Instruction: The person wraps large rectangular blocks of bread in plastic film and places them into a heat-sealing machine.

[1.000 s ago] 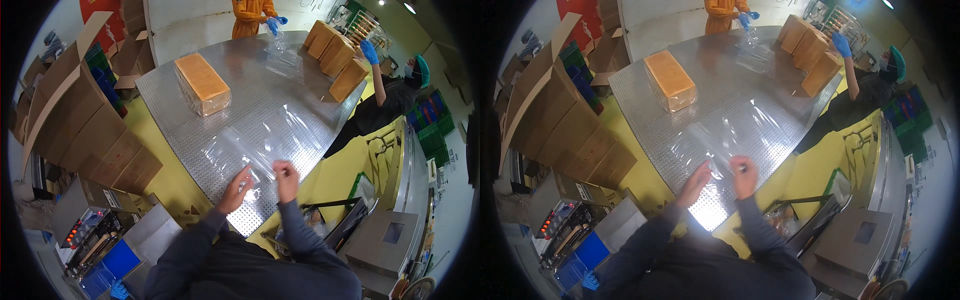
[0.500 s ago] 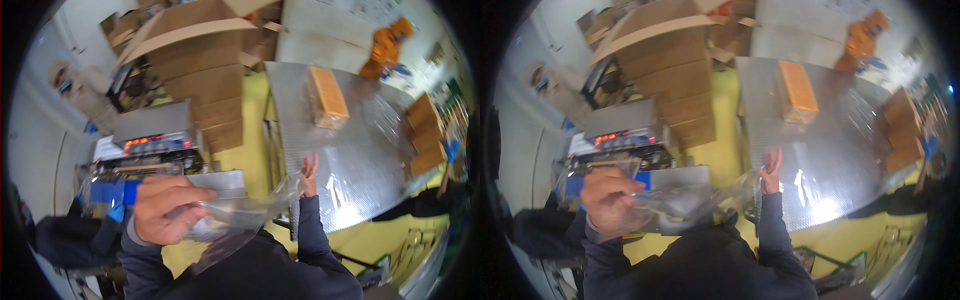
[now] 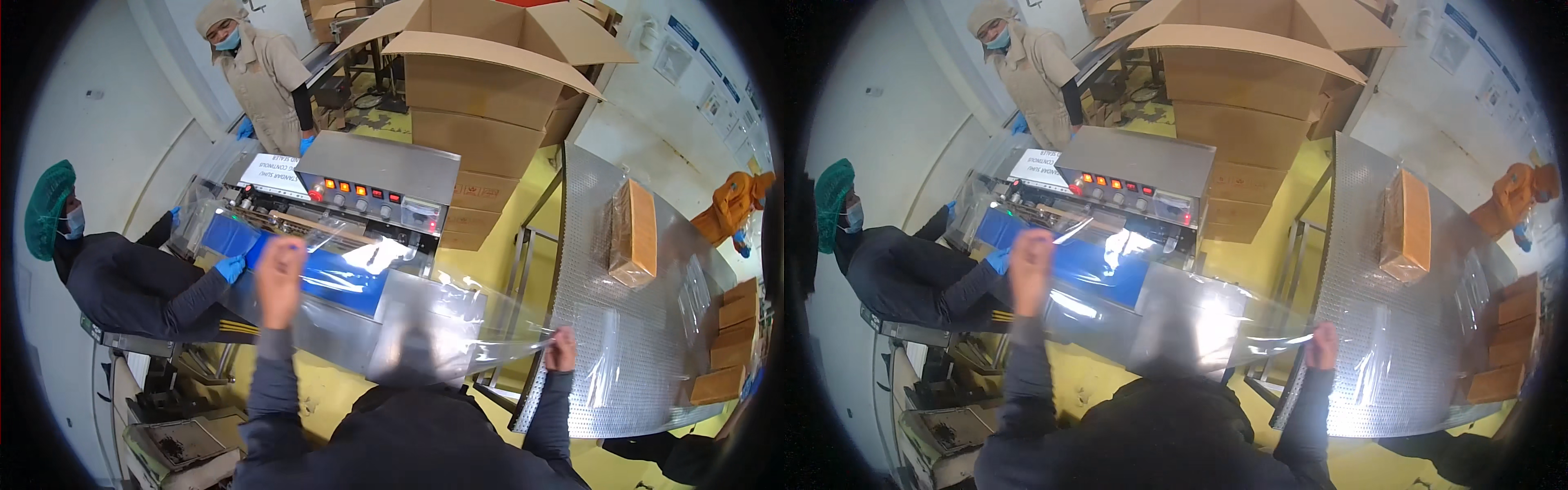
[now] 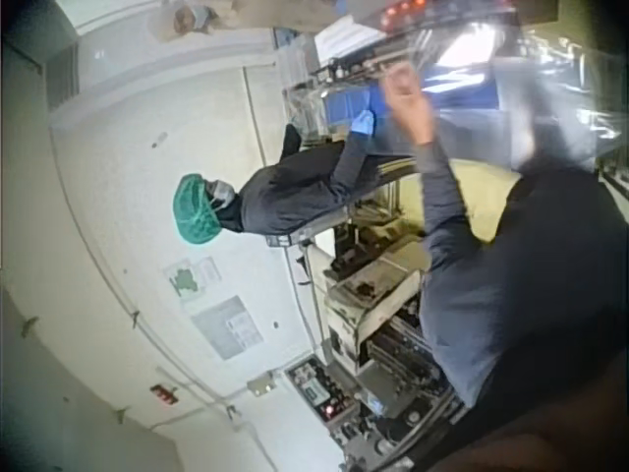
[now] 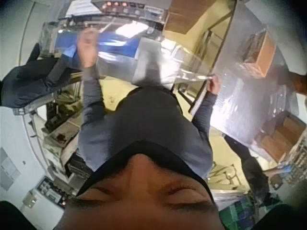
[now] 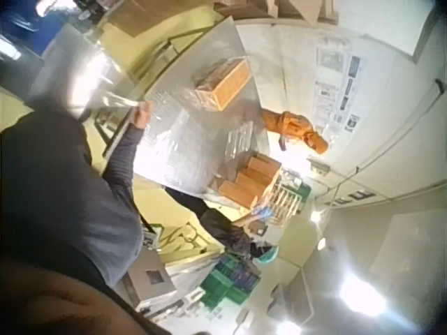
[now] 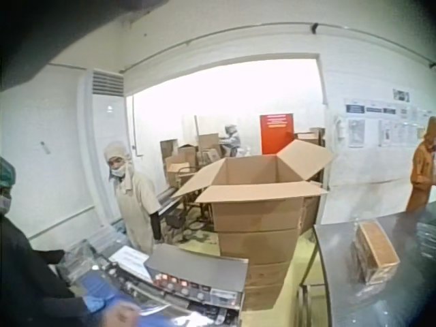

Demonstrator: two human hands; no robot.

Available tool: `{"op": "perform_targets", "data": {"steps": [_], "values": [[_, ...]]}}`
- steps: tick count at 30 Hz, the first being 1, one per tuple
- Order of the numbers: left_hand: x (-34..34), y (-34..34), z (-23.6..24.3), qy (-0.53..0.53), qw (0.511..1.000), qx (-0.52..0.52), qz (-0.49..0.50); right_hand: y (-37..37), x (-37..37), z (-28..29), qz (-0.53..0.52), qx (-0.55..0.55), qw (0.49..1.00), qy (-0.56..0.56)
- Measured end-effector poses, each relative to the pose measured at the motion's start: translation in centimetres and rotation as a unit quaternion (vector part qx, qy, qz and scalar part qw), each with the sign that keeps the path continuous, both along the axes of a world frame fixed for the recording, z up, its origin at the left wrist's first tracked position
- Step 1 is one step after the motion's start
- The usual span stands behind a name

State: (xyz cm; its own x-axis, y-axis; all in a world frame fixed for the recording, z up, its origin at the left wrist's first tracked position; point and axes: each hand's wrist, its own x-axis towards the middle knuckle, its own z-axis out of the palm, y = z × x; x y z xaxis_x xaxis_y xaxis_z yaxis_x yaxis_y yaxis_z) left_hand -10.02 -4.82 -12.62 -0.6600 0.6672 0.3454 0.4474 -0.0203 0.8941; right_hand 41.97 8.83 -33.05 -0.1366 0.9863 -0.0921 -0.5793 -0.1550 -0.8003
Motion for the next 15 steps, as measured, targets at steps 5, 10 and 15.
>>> {"op": "perform_targets", "data": {"steps": [5, 10, 15], "values": [[5.1, 5.7, -21.5, -0.340, 0.939, -0.018, -0.042, 5.5, 7.2, 2.7, -0.167, -0.061, 0.963, -0.205], [7.9, 9.5, -28.8, -0.371, 0.927, -0.053, -0.021, 10.0, 8.8, 2.5, -0.211, -0.022, 0.901, -0.379], [6.8, 10.7, -29.2, -0.429, 0.900, -0.070, 0.006, 12.3, 8.9, 1.2, -0.203, -0.015, 0.905, -0.375]]}}
